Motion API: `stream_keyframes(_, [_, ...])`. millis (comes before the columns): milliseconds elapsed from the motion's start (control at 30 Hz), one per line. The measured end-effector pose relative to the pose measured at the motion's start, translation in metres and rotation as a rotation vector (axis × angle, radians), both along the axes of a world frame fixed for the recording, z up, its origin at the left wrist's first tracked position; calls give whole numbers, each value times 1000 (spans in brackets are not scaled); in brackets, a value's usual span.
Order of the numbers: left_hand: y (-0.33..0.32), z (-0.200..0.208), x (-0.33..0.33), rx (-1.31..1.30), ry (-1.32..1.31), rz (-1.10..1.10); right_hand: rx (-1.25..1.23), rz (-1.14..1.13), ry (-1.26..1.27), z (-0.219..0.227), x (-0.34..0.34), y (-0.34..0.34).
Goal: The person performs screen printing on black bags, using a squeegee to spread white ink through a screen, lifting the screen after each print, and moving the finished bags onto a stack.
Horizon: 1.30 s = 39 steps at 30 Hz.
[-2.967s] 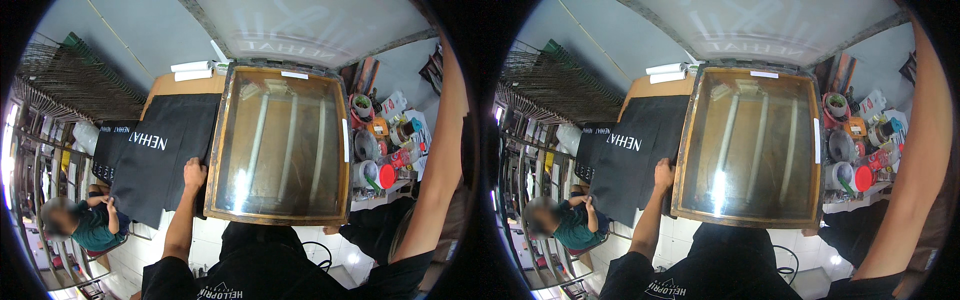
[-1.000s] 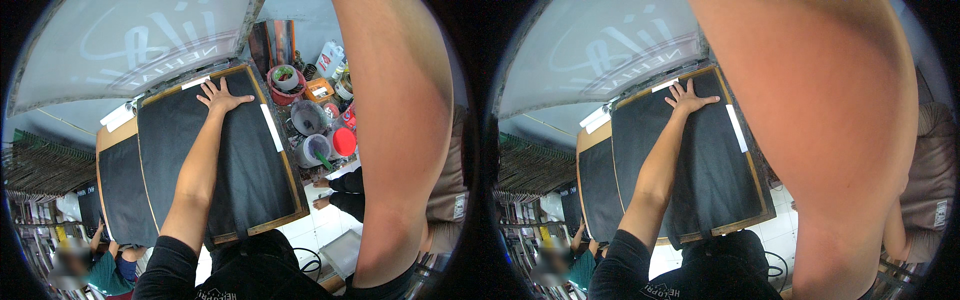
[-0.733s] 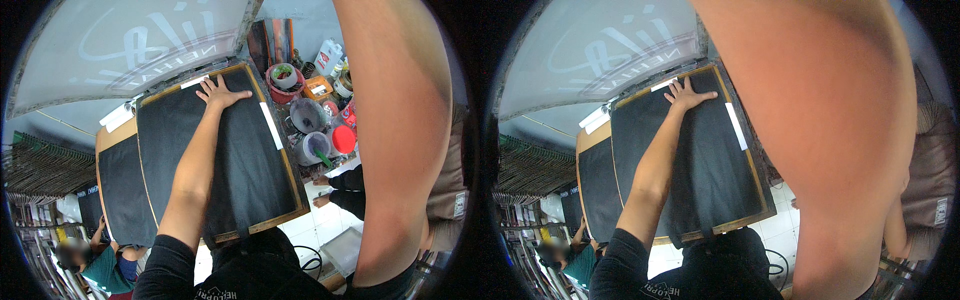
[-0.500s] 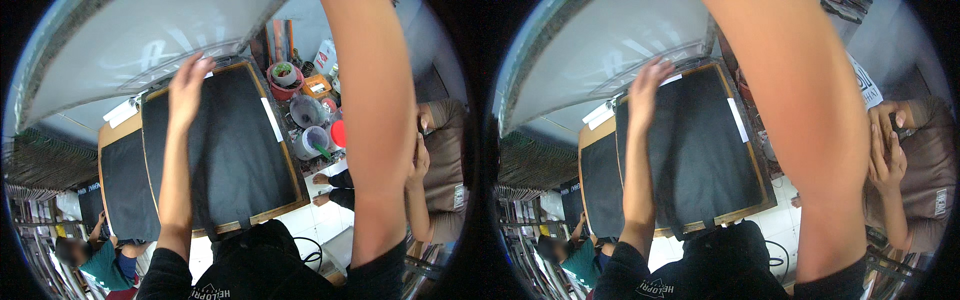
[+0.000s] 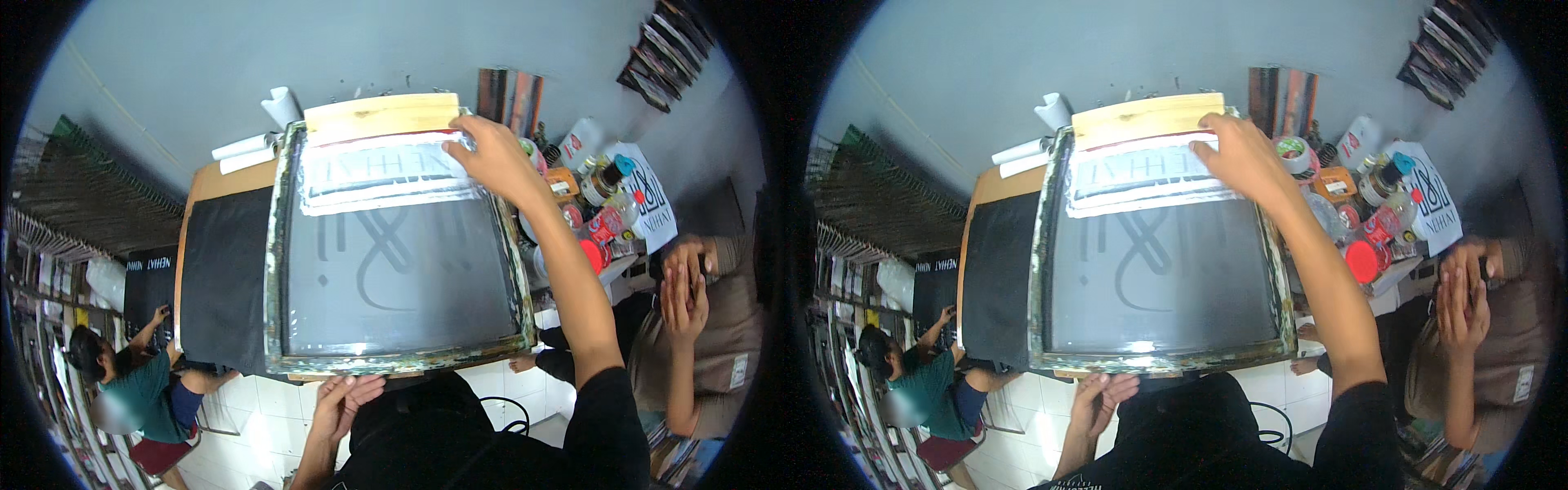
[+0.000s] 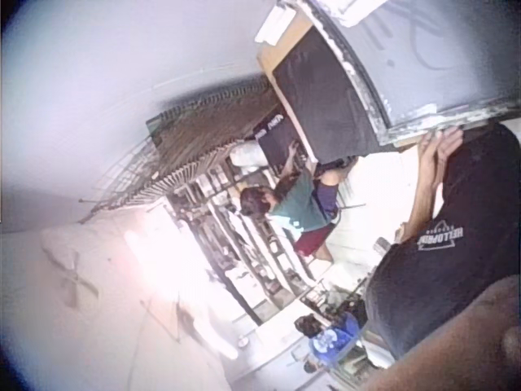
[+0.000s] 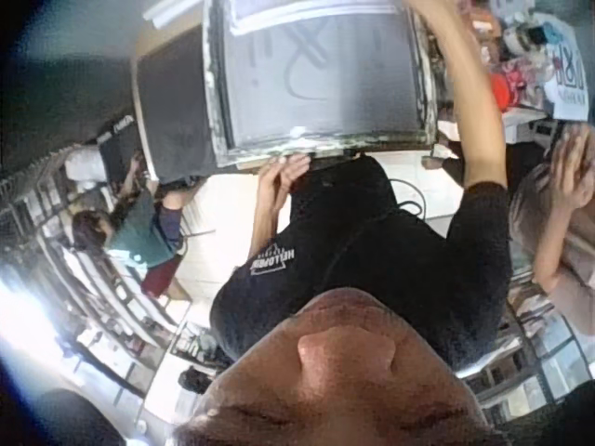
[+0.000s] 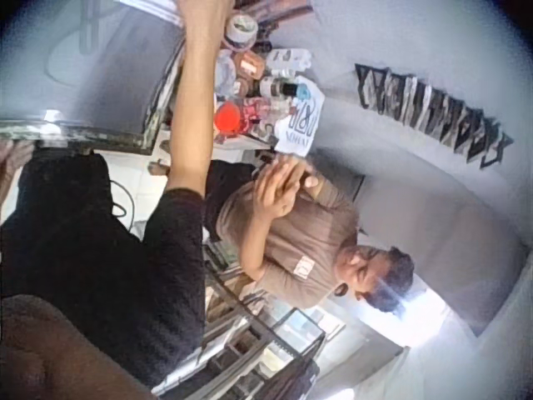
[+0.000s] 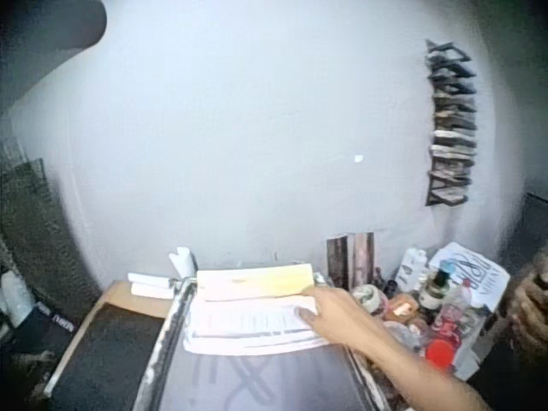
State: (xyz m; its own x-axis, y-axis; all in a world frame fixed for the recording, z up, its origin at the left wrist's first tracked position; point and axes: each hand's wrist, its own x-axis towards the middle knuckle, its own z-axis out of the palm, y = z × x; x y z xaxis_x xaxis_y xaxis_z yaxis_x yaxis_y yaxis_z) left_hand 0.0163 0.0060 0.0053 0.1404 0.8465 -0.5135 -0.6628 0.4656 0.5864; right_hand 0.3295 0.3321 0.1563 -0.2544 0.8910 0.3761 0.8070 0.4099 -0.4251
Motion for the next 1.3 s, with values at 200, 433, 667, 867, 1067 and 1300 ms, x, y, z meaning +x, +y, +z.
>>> stream_keyframes(200, [8, 6, 6, -326, -165, 98, 105, -99, -341, -100, -57, 163])
stream_keyframes(433, [15, 16, -8, -293, 41, -135, -101, 17, -438, -78, -93, 176])
stream_keyframes(667, [33, 22, -47, -96, 374, -570, 262, 179, -209, -105, -63, 50])
stream_keyframes(867, [73, 61, -74, 23, 525, -584, 267, 220, -325, -128, -70, -15])
stream_keyframes(1067, [113, 77, -73, 115, 605, -434, 343, 176, -384, -140, -82, 28])
stream_keyframes(1300, [160, 95, -72, 293, 757, -413, 201, 137, -302, -109, -85, 132])
